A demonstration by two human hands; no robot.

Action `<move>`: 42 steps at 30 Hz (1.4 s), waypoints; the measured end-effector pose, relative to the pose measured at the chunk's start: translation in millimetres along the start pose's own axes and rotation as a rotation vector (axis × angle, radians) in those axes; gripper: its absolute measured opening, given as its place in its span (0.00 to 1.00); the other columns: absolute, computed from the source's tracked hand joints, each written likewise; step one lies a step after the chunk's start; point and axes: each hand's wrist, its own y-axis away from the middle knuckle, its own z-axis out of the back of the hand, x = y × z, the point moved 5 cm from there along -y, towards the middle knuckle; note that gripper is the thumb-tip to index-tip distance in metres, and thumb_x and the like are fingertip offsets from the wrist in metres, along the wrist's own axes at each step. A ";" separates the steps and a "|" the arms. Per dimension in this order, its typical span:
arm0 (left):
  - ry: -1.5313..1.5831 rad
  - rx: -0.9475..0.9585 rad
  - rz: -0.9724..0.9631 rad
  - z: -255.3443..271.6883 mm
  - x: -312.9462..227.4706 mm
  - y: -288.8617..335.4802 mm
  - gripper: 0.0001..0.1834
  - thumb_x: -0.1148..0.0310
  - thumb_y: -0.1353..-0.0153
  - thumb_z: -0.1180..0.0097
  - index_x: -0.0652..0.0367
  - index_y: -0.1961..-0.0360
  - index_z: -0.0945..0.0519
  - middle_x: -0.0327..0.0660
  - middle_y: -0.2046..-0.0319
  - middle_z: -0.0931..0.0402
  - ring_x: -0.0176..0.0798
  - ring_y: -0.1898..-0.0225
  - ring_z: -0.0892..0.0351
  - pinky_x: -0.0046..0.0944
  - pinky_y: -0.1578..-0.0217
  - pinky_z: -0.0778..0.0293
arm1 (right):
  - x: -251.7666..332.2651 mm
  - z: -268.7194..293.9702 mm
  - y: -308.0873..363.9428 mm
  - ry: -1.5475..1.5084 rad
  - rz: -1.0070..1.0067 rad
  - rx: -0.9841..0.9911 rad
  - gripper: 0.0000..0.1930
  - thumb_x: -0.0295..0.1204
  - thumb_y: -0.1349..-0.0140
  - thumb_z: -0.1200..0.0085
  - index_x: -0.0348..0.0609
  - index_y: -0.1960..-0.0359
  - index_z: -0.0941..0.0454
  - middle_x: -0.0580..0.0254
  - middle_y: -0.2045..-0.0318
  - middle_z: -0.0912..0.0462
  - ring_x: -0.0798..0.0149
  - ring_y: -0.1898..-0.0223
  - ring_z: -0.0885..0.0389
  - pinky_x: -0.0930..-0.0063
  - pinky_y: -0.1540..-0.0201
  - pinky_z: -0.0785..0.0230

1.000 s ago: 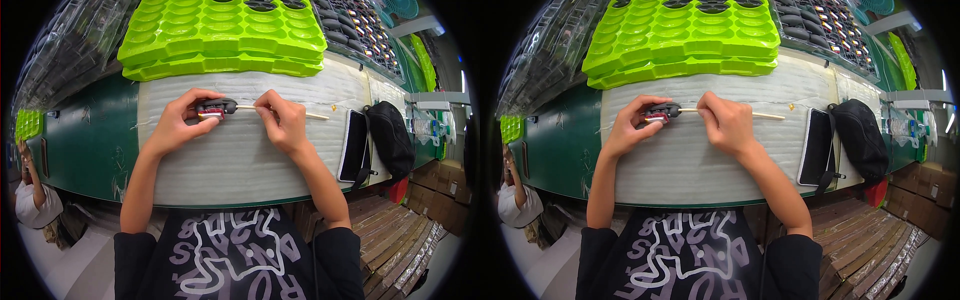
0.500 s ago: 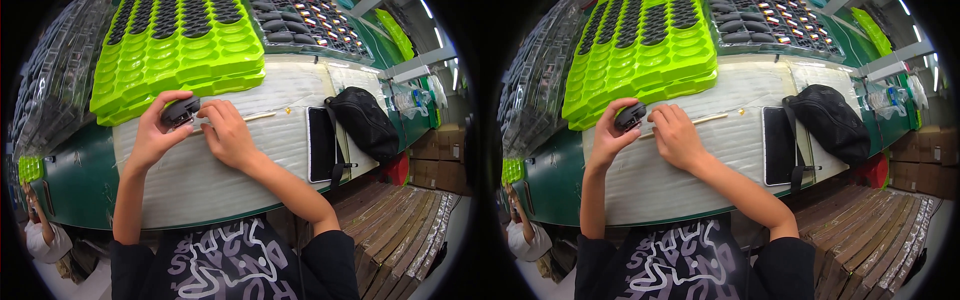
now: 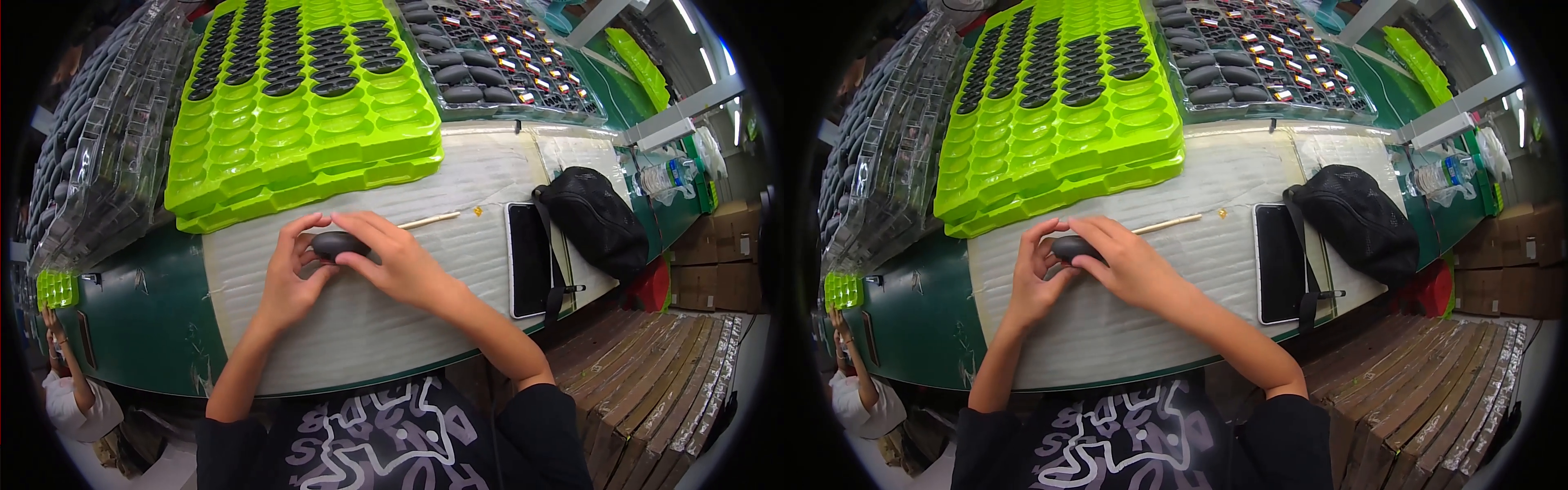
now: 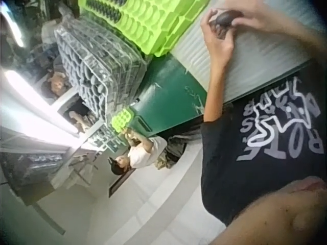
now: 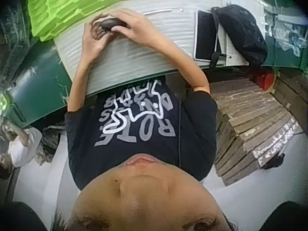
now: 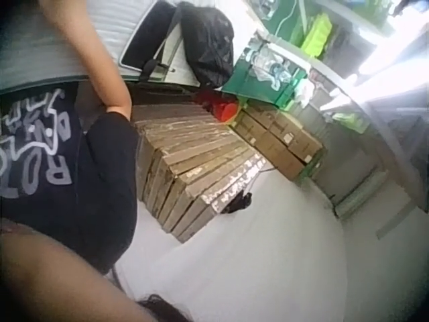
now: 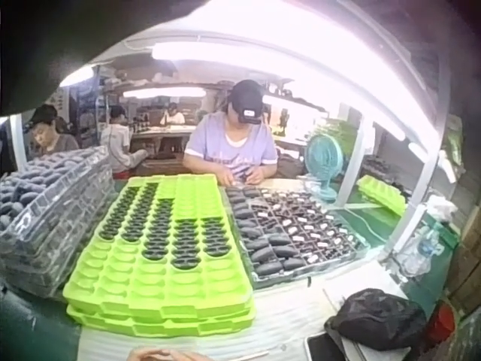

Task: The person assembles electronic components by fitting internal parts and battery units into plastic shells, using a wooden stick to align the components within the shells.

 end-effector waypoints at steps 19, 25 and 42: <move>-0.301 -0.005 -0.104 19.7 -3.3 -5.0 0.24 0.82 0.53 0.42 0.62 0.52 0.29 0.47 0.53 0.31 0.43 0.55 0.29 0.35 0.54 0.32 | -157.0 259.2 -157.2 0.739 -0.242 -0.328 0.20 0.16 0.59 0.43 0.43 0.60 0.28 0.59 0.64 0.22 0.57 0.60 0.24 0.68 0.56 0.32; -0.332 0.014 -0.098 19.4 -7.9 -5.9 0.22 0.82 0.54 0.41 0.61 0.55 0.27 0.48 0.55 0.29 0.48 0.52 0.29 0.39 0.50 0.33 | -187.6 270.9 -190.5 1.039 -0.219 -0.167 0.24 0.14 0.61 0.42 0.45 0.59 0.27 0.58 0.61 0.21 0.55 0.56 0.24 0.66 0.54 0.33; -0.355 0.018 -0.100 22.0 -8.7 -6.9 0.18 0.81 0.54 0.40 0.60 0.60 0.25 0.45 0.57 0.27 0.47 0.55 0.28 0.40 0.53 0.32 | -214.9 269.8 -212.6 0.801 -0.341 0.148 0.20 0.19 0.60 0.37 0.42 0.60 0.23 0.57 0.63 0.19 0.58 0.60 0.21 0.67 0.56 0.30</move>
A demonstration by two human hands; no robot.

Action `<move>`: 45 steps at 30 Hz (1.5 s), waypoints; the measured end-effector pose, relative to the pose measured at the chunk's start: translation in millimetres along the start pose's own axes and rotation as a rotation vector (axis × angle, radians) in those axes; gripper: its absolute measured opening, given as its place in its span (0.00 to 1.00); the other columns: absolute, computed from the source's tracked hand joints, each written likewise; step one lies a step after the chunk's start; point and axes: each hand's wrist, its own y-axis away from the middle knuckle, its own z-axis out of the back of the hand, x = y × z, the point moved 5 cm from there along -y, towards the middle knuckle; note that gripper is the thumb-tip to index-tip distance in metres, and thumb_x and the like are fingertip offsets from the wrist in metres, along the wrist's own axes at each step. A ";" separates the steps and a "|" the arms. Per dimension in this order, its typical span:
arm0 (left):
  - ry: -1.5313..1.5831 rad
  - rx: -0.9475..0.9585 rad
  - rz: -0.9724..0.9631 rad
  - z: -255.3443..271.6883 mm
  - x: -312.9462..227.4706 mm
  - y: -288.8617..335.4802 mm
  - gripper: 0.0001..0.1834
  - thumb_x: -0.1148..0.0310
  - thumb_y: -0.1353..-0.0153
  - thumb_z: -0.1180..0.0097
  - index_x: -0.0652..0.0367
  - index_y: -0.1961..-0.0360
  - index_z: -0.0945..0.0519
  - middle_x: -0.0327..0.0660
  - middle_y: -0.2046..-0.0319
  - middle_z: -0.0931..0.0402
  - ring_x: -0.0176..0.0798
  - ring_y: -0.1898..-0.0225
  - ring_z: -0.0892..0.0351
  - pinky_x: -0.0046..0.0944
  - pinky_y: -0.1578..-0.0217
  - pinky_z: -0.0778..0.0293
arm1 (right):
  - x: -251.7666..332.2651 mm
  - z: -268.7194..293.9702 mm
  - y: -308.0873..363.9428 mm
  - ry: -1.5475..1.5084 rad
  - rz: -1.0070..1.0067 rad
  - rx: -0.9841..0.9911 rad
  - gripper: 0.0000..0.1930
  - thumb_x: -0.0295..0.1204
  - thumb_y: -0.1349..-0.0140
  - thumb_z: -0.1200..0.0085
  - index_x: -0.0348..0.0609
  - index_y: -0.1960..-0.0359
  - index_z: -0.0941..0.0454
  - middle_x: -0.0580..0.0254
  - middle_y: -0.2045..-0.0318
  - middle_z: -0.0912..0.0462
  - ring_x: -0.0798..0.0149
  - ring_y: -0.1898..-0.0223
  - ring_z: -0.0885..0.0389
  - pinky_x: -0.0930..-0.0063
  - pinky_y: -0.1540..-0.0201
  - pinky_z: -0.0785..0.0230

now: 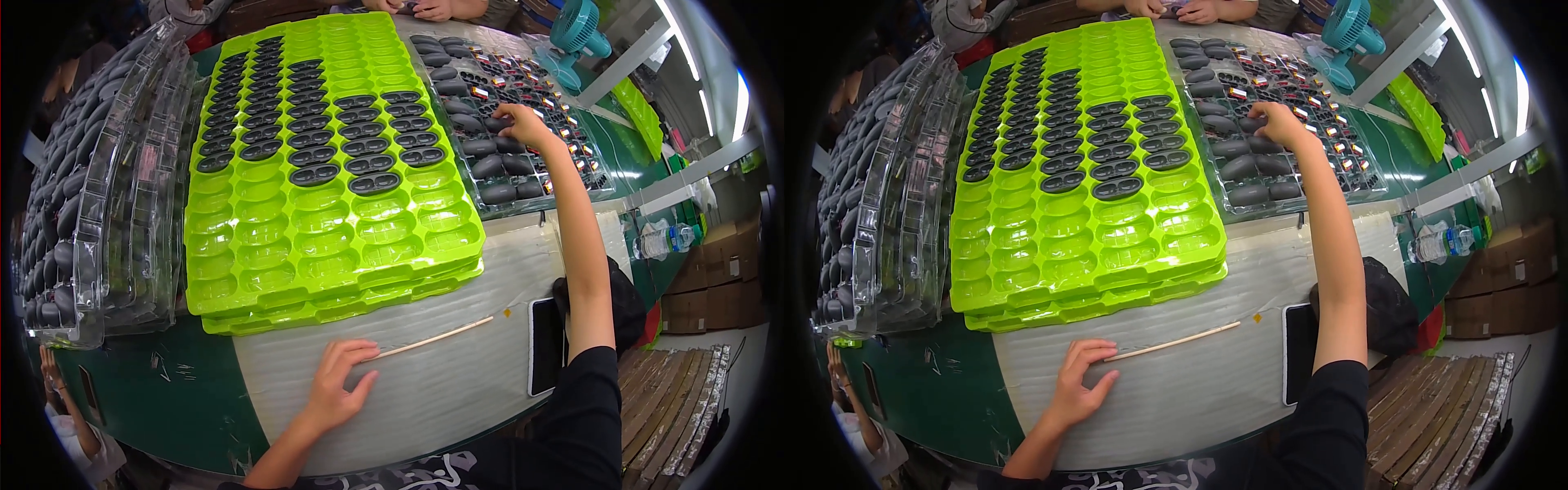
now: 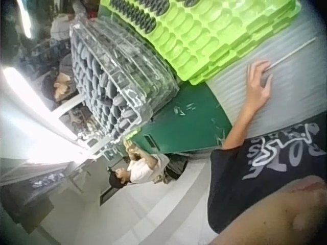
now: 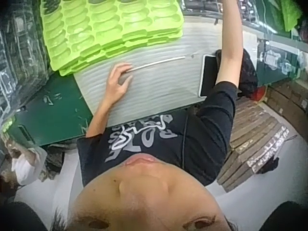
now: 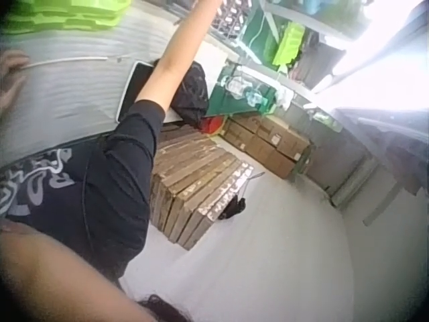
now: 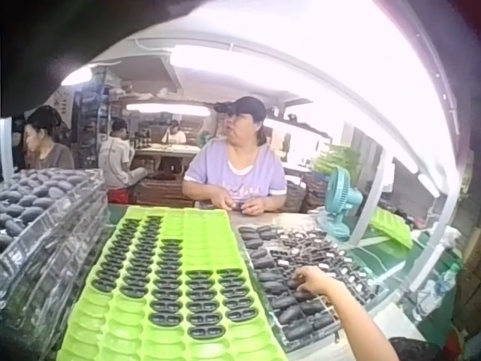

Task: The person assembles electronic components by fitting internal parts and battery units into plastic shells, using a wooden stick to align the components within the shells.

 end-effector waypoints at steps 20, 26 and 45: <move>0.003 0.020 -0.011 1.1 -1.6 0.4 0.16 0.80 0.53 0.41 0.59 0.60 0.24 0.43 0.58 0.26 0.47 0.54 0.28 0.41 0.52 0.33 | 10.0 2.2 -30.1 0.338 -0.053 -0.078 0.18 0.17 0.56 0.46 0.47 0.61 0.21 0.58 0.61 0.19 0.56 0.56 0.22 0.65 0.55 0.29; 0.006 0.032 -0.026 0.5 -2.7 -2.1 0.15 0.79 0.52 0.42 0.59 0.60 0.24 0.43 0.58 0.26 0.47 0.55 0.28 0.41 0.52 0.34 | -3.7 3.9 -28.0 0.305 -0.076 -0.066 0.15 0.20 0.55 0.42 0.46 0.63 0.22 0.60 0.62 0.20 0.56 0.56 0.23 0.66 0.54 0.31; 0.452 -0.119 0.120 0.3 18.8 16.6 0.24 0.82 0.51 0.39 0.62 0.51 0.30 0.46 0.54 0.30 0.40 0.54 0.25 0.37 0.51 0.28 | 252.3 -18.9 135.0 -0.534 0.538 -0.045 0.08 0.23 0.48 0.40 0.37 0.67 0.26 0.56 0.65 0.20 0.63 0.63 0.20 0.74 0.60 0.29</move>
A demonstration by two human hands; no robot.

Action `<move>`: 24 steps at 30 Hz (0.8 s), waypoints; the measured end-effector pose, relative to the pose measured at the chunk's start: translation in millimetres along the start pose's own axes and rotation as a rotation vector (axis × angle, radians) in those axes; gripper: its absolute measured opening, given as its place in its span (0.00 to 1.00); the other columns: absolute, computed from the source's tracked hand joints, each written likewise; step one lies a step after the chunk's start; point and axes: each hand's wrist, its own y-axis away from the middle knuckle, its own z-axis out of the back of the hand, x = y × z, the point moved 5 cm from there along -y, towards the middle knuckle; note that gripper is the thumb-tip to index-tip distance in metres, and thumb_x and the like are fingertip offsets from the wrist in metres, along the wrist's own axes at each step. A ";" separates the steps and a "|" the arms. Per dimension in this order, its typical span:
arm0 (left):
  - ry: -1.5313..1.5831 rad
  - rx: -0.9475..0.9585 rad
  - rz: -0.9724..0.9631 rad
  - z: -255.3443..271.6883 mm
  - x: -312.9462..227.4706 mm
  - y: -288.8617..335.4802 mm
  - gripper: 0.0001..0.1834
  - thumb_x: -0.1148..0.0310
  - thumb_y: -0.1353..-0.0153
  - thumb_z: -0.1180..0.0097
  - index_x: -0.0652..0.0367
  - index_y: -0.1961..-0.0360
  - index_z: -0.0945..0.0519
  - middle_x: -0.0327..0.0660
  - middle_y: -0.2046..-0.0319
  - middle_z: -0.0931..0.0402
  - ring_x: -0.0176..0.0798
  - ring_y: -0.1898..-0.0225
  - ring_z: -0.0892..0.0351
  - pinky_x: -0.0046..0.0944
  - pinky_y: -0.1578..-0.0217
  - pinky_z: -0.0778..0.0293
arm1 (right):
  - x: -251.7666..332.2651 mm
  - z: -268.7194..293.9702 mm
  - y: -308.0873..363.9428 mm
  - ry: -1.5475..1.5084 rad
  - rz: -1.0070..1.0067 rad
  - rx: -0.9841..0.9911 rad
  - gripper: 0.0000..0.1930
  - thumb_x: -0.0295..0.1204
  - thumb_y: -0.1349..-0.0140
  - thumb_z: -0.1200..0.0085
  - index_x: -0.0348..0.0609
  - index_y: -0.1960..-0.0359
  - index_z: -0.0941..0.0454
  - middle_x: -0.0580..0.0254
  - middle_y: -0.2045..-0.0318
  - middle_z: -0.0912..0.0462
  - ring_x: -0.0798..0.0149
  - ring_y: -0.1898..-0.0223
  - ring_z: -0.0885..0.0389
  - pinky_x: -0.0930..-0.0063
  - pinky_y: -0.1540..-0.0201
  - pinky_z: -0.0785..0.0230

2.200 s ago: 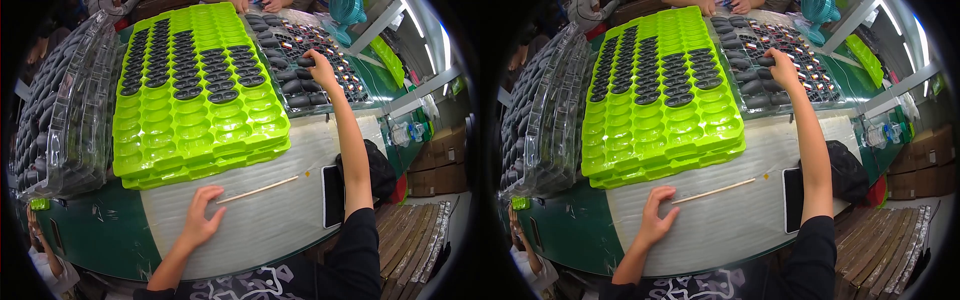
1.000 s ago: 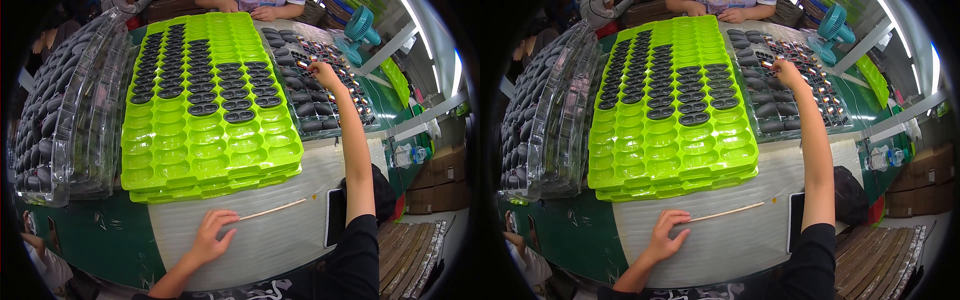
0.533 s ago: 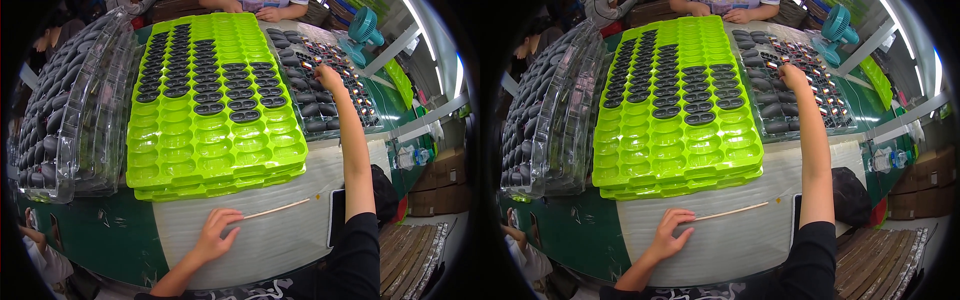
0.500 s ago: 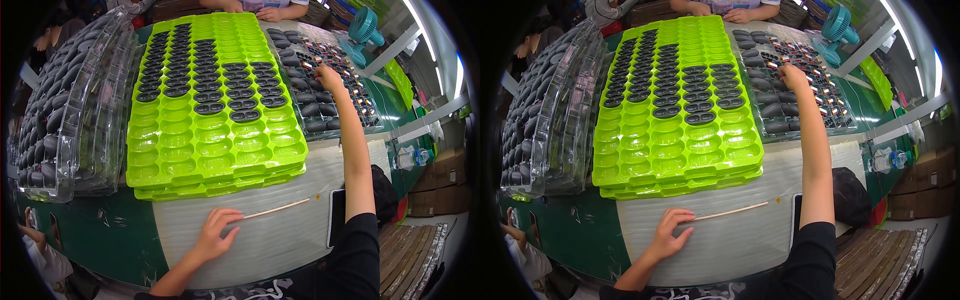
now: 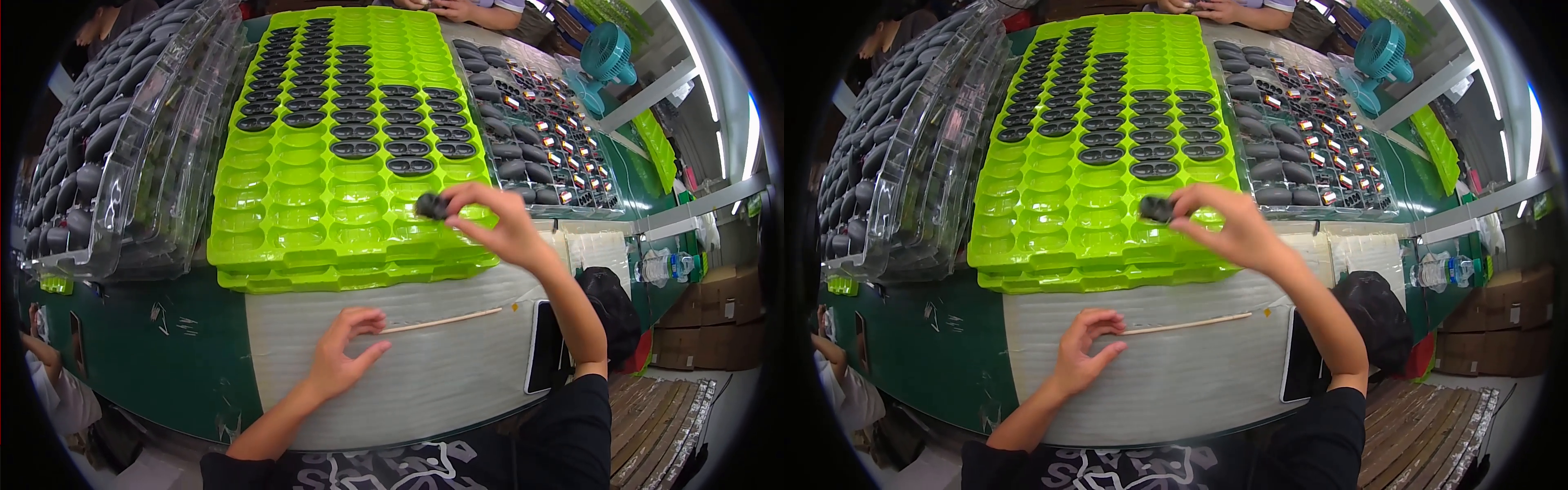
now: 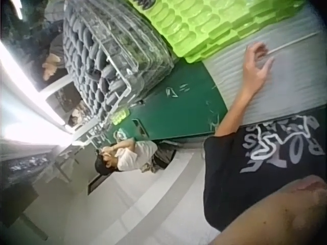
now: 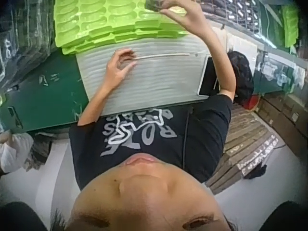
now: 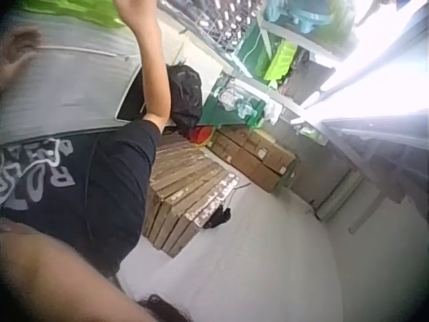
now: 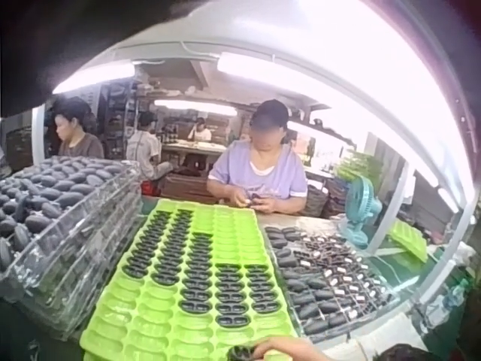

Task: The person assembles electronic components by fitting internal parts and battery units into plastic shells, using a wooden stick to align the components within the shells.

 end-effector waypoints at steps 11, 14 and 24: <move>0.316 -0.106 0.023 6.0 10.7 -4.8 0.20 0.81 0.44 0.44 0.65 0.51 0.34 0.45 0.54 0.29 0.37 0.53 0.26 0.35 0.52 0.27 | 50.6 -81.0 36.7 -0.139 -0.231 0.528 0.10 0.30 0.43 0.44 0.38 0.62 0.26 0.58 0.65 0.20 0.57 0.64 0.20 0.69 0.61 0.29; 0.303 -0.120 0.031 8.2 12.0 -7.4 0.16 0.80 0.44 0.44 0.64 0.54 0.32 0.44 0.54 0.29 0.35 0.52 0.29 0.34 0.53 0.28 | 57.1 -63.7 14.7 -0.053 -0.140 0.357 0.13 0.28 0.45 0.41 0.38 0.59 0.25 0.58 0.65 0.20 0.66 0.66 0.21 0.73 0.62 0.29; 0.342 -0.180 0.076 10.9 7.0 -9.8 0.12 0.75 0.43 0.46 0.58 0.63 0.37 0.46 0.59 0.26 0.35 0.56 0.26 0.34 0.52 0.31 | -59.2 -34.8 -38.4 0.583 -0.194 -0.108 0.13 0.23 0.51 0.42 0.41 0.62 0.26 0.58 0.67 0.19 0.57 0.60 0.24 0.65 0.55 0.33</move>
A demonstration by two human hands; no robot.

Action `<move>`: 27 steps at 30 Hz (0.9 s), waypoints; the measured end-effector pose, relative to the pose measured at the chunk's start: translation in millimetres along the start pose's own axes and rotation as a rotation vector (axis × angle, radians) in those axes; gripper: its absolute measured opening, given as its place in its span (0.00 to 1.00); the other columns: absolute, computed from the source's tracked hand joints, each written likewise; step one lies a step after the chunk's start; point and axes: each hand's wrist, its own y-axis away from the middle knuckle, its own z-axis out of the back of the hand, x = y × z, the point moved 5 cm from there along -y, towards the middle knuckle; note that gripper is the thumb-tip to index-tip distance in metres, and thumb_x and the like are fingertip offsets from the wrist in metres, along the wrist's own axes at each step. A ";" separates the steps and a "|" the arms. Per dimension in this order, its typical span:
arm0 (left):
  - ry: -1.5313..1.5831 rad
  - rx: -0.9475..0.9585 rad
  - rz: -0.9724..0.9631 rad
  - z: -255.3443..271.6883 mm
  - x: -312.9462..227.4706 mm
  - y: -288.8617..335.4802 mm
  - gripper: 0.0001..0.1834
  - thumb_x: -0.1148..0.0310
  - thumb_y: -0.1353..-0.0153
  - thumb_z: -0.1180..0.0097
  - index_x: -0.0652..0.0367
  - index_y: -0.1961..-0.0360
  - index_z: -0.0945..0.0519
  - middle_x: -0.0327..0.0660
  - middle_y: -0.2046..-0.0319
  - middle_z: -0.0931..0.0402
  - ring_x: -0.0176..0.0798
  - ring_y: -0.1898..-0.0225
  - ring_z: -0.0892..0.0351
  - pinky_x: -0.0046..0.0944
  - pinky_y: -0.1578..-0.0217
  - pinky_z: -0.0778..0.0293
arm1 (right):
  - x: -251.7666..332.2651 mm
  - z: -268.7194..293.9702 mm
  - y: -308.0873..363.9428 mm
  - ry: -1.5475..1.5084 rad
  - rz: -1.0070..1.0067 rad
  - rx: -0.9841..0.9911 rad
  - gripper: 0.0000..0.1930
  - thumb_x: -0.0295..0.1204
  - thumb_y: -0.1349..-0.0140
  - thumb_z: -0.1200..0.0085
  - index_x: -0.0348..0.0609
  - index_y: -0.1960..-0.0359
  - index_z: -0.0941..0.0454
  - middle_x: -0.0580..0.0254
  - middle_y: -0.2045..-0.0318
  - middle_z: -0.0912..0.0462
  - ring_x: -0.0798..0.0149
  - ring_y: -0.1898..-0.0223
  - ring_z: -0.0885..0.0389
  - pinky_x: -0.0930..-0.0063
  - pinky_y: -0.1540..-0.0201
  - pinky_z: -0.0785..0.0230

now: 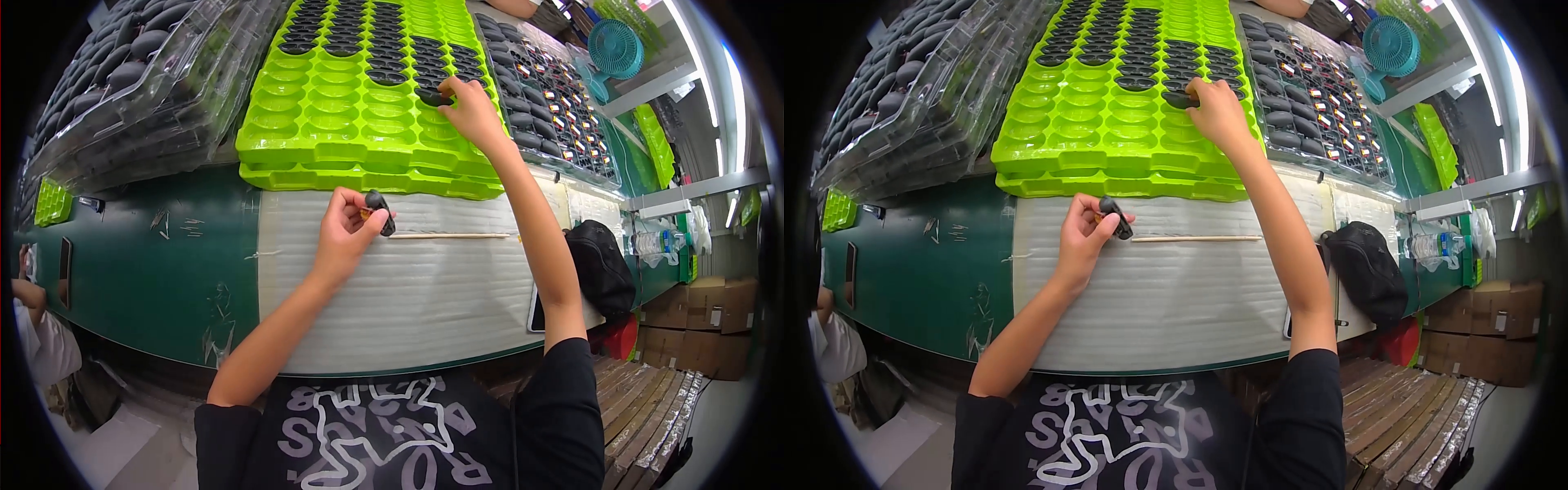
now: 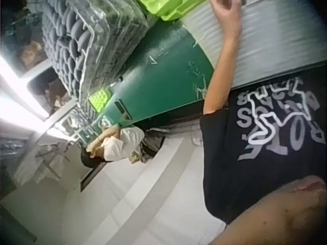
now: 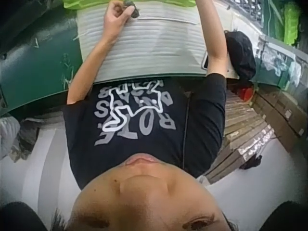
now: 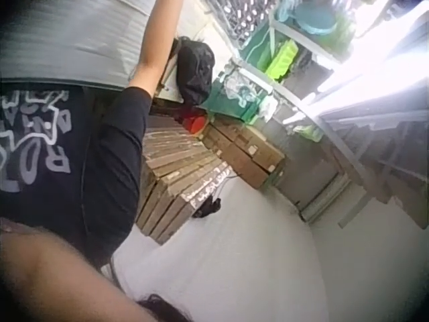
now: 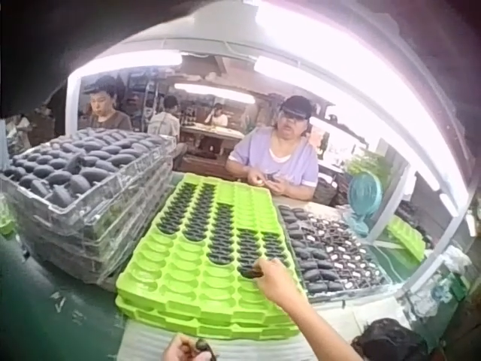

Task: The person assembles electronic components by fitting internal parts and battery units into plastic shells, using a wooden stick to align the components within the shells.

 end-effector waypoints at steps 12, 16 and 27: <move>-0.008 0.108 0.103 -8.0 -11.8 5.4 0.31 0.68 0.40 0.46 0.53 0.37 0.45 0.43 0.62 0.24 0.27 0.71 0.26 0.27 0.72 0.27 | 58.5 42.5 47.7 -0.332 -0.007 -0.336 0.19 0.21 0.52 0.39 0.44 0.56 0.27 0.62 0.73 0.21 0.67 0.66 0.22 0.74 0.57 0.32; -0.120 0.124 0.145 -3.1 -7.4 5.5 0.30 0.65 0.39 0.45 0.53 0.38 0.43 0.38 0.63 0.28 0.24 0.75 0.32 0.23 0.77 0.35 | 112.1 34.4 109.0 -0.497 0.044 -0.268 0.22 0.19 0.53 0.38 0.41 0.54 0.29 0.65 0.73 0.23 0.69 0.67 0.23 0.75 0.56 0.33; -0.200 0.111 0.070 -8.0 -4.1 3.3 0.21 0.58 0.35 0.52 0.52 0.45 0.36 0.32 0.65 0.31 0.20 0.79 0.41 0.22 0.80 0.43 | 131.8 18.2 143.1 -0.450 0.086 -0.279 0.21 0.18 0.56 0.38 0.40 0.57 0.28 0.61 0.66 0.22 0.61 0.64 0.26 0.69 0.58 0.33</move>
